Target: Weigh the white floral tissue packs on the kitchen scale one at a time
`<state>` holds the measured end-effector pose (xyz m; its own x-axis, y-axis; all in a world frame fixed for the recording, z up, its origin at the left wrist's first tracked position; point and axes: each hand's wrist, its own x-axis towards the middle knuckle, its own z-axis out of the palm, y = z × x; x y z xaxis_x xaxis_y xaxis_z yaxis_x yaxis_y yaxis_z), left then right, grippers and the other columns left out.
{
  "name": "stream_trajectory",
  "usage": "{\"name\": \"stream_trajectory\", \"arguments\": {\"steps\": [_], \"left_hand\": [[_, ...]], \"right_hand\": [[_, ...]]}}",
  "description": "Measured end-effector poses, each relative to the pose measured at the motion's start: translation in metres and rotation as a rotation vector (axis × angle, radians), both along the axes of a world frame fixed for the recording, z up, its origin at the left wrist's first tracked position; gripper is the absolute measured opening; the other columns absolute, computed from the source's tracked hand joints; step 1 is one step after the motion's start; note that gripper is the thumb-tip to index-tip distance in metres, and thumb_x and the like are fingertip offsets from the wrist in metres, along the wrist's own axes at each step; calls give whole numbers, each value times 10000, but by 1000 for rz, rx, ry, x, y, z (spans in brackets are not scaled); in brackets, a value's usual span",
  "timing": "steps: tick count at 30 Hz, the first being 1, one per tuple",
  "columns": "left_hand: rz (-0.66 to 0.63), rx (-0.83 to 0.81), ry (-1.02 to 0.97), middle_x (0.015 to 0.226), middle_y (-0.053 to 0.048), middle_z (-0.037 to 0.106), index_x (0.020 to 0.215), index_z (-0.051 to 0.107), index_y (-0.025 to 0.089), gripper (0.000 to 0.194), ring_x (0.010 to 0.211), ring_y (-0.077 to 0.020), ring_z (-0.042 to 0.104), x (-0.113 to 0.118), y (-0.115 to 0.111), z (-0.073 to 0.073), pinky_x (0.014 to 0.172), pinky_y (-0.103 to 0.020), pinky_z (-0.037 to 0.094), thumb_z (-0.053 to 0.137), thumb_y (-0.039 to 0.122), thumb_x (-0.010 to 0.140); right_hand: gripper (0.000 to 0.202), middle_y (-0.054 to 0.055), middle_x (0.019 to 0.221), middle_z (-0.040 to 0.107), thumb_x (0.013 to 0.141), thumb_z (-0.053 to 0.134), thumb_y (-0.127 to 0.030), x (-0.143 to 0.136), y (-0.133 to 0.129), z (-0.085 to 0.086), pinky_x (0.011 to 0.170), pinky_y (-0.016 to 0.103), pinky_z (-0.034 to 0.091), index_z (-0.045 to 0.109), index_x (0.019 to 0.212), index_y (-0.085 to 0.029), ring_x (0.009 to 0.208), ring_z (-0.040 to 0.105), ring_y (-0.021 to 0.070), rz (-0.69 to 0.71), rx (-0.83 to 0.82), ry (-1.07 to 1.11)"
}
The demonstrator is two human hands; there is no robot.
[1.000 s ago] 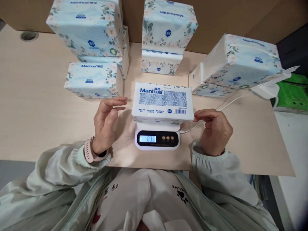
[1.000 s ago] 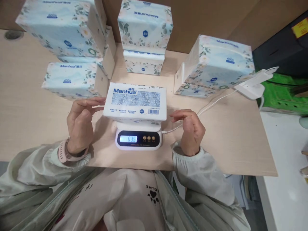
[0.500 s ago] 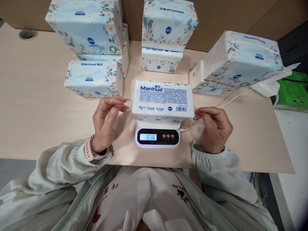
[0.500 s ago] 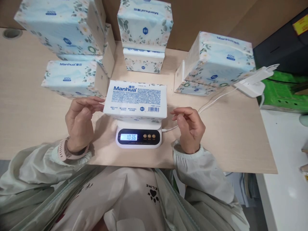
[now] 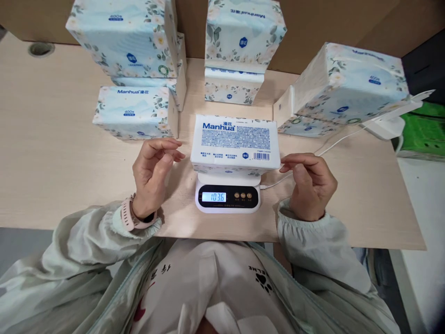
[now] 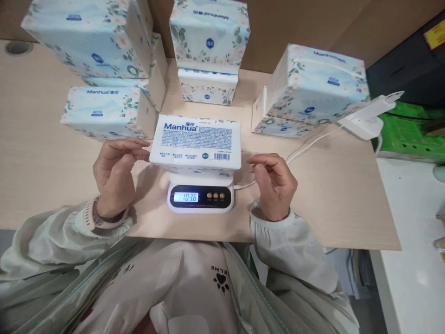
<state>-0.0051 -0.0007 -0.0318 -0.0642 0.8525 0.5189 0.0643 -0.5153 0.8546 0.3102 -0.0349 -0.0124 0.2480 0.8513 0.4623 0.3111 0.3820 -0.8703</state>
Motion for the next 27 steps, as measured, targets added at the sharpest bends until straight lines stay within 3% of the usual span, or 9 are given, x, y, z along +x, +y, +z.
{"name": "stream_trajectory", "arguments": {"steps": [4,8,13,16,18,20,23,27], "left_hand": [[-10,-10,71,1274,-72,780,1305,786,328,291,989,-230,772,-3,1,2,837,-397,686,722,445,1046],[-112,-61,163,1517,-61,707,1511,695,383,492,1276,-307,736,-5,5,8,1020,-501,674,727,507,1036],[-397,-283,91,1550,-51,688,1482,726,331,435,1526,-372,586,14,14,40,1295,-621,484,621,501,1095],[-436,-217,66,1593,-71,641,1463,706,286,514,1610,-384,480,31,34,60,1346,-639,389,661,595,1054],[-403,-125,54,1559,-79,658,1427,700,274,585,1602,-385,485,39,58,63,1336,-630,394,754,647,980],[-390,-94,39,1510,-81,688,1390,699,275,648,1558,-378,540,44,89,56,1319,-609,422,829,681,902],[-385,-127,10,1442,-102,730,1322,714,263,673,1471,-381,629,47,132,33,1259,-586,504,881,697,835],[-333,-172,22,1379,-139,763,1308,711,208,649,1364,-364,706,47,163,1,1176,-573,575,905,616,842]], "right_hand": [[220,42,973,811,1015,705,-467,3,2,-5,724,387,578,826,1070,-291,751,697,196,17,-39,-8],[445,73,1282,811,1030,640,-582,6,6,-15,903,456,637,739,1366,-307,976,759,240,136,-121,-91],[669,101,1576,668,1031,599,-648,-1,17,-11,1168,573,570,527,1617,-334,1384,668,331,297,-153,-236],[644,90,1607,643,1048,539,-680,-11,40,2,1278,613,479,544,1595,-340,1474,606,341,268,-119,-277],[638,81,1580,666,1048,487,-729,-17,65,9,1303,608,456,586,1545,-341,1481,603,333,248,-88,-275],[682,81,1561,682,1027,455,-790,-21,93,10,1289,590,475,605,1513,-336,1477,609,324,246,-77,-271],[773,91,1532,704,985,416,-874,-22,129,2,1254,573,506,625,1478,-317,1440,639,320,248,-86,-277],[891,142,1414,766,928,369,-958,-21,154,-13,1195,590,529,697,1372,-259,1287,712,347,212,-143,-297]]}}
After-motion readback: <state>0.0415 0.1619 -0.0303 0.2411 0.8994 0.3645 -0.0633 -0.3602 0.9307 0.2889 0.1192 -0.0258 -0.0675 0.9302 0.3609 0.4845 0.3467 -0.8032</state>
